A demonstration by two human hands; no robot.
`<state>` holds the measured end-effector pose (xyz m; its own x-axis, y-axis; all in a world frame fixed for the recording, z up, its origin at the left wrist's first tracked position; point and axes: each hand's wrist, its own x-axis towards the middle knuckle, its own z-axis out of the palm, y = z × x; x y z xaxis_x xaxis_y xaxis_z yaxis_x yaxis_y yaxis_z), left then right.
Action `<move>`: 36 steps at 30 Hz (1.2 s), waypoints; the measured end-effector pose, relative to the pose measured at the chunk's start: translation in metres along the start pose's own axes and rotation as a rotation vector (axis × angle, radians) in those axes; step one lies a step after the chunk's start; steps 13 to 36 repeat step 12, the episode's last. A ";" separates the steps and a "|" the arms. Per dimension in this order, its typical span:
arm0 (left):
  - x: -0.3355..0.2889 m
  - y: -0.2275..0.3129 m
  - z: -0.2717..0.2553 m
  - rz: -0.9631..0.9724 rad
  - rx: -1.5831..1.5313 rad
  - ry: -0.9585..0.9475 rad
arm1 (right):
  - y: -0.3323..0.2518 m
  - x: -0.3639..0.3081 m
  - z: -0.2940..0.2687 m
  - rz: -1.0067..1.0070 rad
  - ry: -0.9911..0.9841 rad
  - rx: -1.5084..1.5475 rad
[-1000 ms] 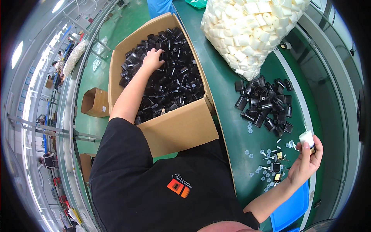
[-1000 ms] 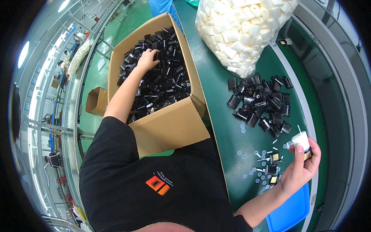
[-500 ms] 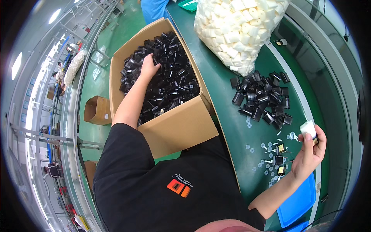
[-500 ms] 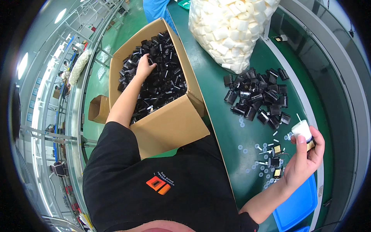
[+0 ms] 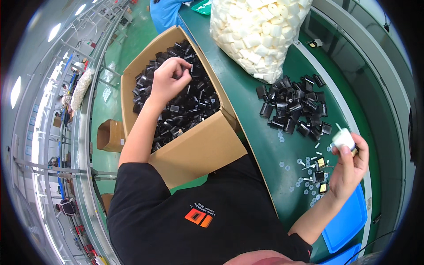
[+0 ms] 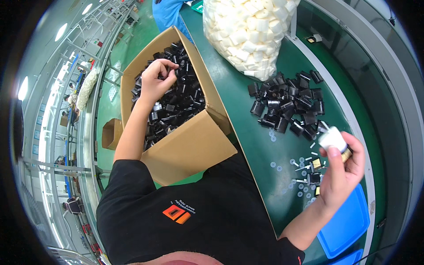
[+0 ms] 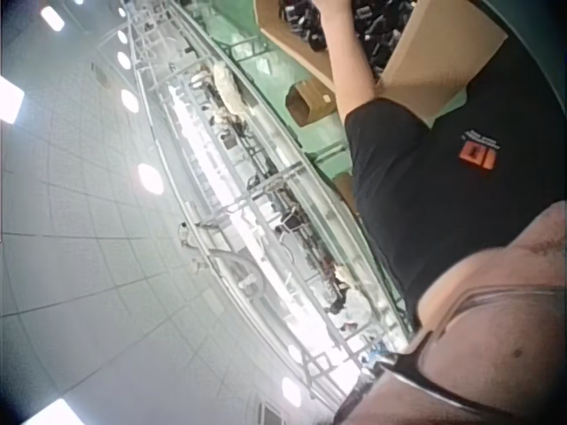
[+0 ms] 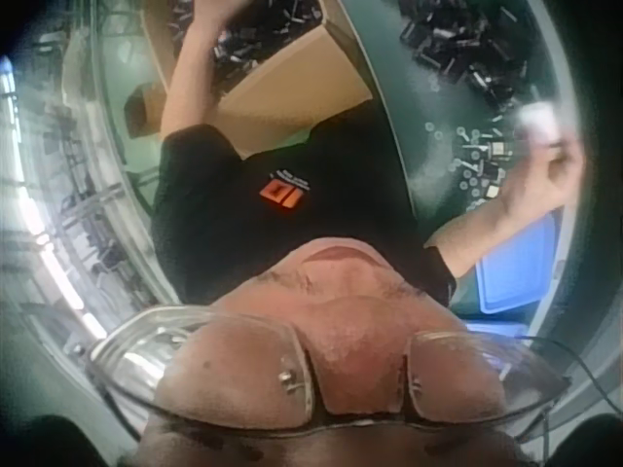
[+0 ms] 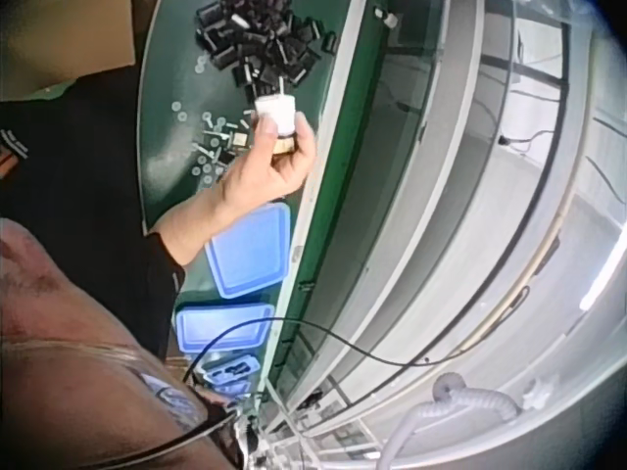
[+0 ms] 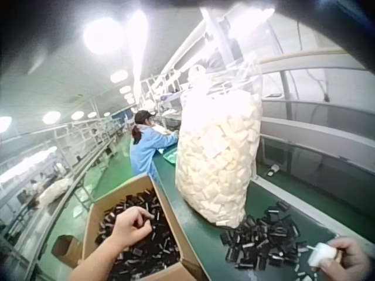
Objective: The recorder assembles small electronic components into black plastic housings at a factory workbench.
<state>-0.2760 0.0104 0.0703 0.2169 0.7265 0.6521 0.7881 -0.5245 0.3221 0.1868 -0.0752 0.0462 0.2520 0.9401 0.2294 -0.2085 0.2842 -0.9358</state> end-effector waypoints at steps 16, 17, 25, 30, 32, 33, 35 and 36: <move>0.056 0.145 0.095 0.388 -0.759 -0.487 | -0.010 -0.008 0.020 -0.293 -0.270 -0.195; 0.056 0.145 0.095 0.388 -0.759 -0.487 | -0.010 -0.008 0.020 -0.293 -0.270 -0.195; 0.056 0.145 0.095 0.388 -0.759 -0.487 | -0.010 -0.008 0.020 -0.293 -0.270 -0.195; 0.056 0.145 0.095 0.388 -0.759 -0.487 | -0.010 -0.008 0.020 -0.293 -0.270 -0.195; 0.056 0.145 0.095 0.388 -0.759 -0.487 | -0.010 -0.008 0.020 -0.293 -0.270 -0.195; 0.056 0.145 0.095 0.388 -0.759 -0.487 | -0.010 -0.008 0.020 -0.293 -0.270 -0.195; 0.056 0.145 0.095 0.388 -0.759 -0.487 | -0.010 -0.008 0.020 -0.293 -0.270 -0.195; 0.056 0.145 0.095 0.388 -0.759 -0.487 | -0.010 -0.008 0.020 -0.293 -0.270 -0.195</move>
